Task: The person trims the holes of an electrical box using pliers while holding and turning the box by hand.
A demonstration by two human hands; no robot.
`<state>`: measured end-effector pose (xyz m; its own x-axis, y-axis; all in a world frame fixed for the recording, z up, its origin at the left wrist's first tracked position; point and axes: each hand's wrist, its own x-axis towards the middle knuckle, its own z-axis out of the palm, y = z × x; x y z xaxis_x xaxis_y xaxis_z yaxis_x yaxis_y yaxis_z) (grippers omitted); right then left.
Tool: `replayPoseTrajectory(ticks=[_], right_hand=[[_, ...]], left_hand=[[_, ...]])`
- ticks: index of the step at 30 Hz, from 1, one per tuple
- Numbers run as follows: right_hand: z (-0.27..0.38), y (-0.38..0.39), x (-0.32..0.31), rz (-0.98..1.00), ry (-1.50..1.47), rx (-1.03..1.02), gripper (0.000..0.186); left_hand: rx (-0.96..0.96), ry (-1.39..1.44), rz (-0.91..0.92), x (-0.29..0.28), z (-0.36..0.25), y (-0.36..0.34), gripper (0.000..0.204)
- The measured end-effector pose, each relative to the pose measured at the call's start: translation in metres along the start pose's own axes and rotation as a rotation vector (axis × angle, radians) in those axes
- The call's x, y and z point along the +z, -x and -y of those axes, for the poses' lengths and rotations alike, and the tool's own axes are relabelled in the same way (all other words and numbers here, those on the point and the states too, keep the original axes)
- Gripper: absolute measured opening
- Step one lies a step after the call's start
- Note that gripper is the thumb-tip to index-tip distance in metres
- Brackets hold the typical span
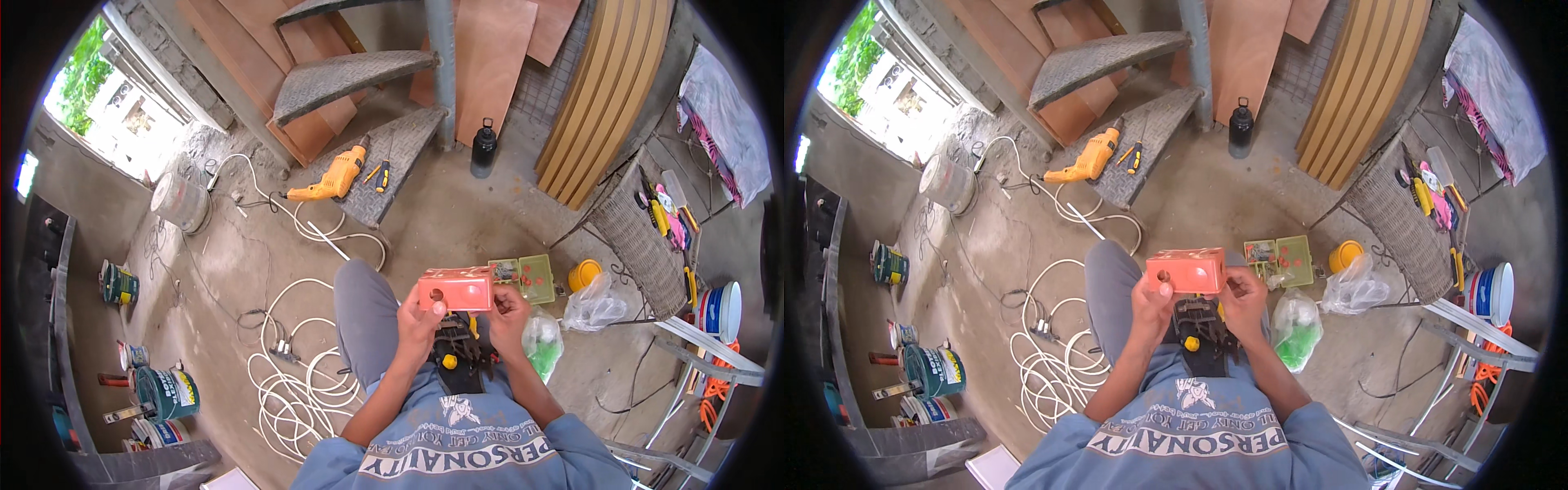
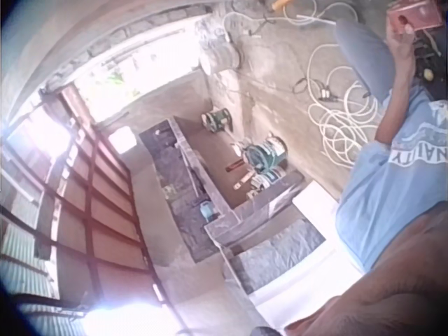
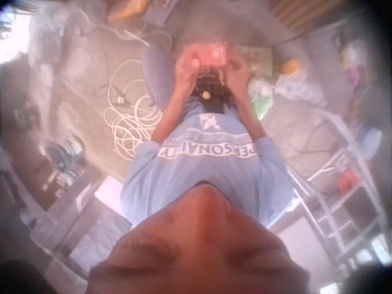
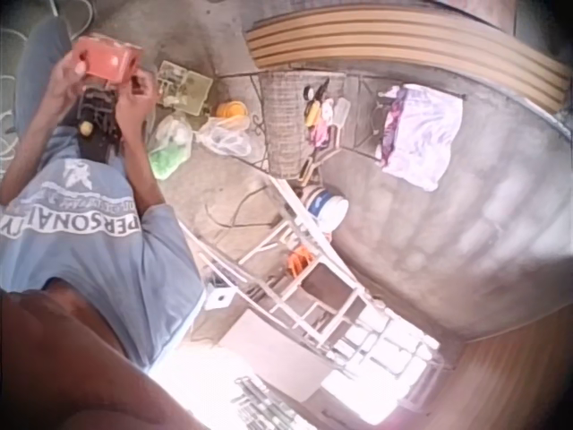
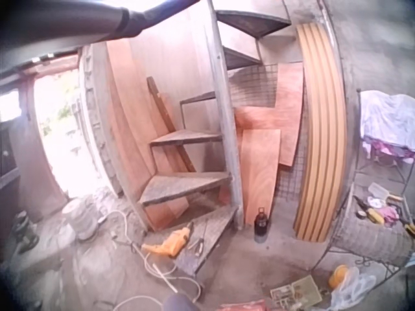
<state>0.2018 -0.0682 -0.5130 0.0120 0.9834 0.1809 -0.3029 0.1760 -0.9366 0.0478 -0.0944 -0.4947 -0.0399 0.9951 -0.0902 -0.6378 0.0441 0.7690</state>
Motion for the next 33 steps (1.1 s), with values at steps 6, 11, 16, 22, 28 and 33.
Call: replayPoseTrajectory(ticks=[6, 11, 16, 22, 28, 33], right_hand=[[0.008, 0.011, -0.001, 0.032, -0.025, 0.133, 0.019], [0.064, 0.033, -0.006, 0.173, 0.020, 0.134, 0.020], [0.152, 0.026, 0.045, 1.155, -0.624, -0.064, 0.026], [0.182, 0.012, 0.035, 1.447, -0.733, -0.136, 0.046], [0.181, 0.006, 0.018, 1.374, -0.691, -0.283, 0.036], [0.174, -0.012, 0.010, 1.345, -0.747, -0.367, 0.028]], left_hand=[[0.303, -0.249, -0.061, -0.003, -0.019, 0.006, 0.078], [0.333, -0.284, -0.073, -0.015, -0.020, 0.000, 0.078], [0.402, -0.382, -0.203, -0.049, -0.017, -0.004, 0.065], [0.346, -0.231, -0.152, -0.037, -0.024, -0.005, 0.062], [0.292, -0.236, -0.169, -0.032, -0.016, -0.013, 0.062], [0.256, -0.264, -0.154, -0.040, -0.020, -0.019, 0.061]])
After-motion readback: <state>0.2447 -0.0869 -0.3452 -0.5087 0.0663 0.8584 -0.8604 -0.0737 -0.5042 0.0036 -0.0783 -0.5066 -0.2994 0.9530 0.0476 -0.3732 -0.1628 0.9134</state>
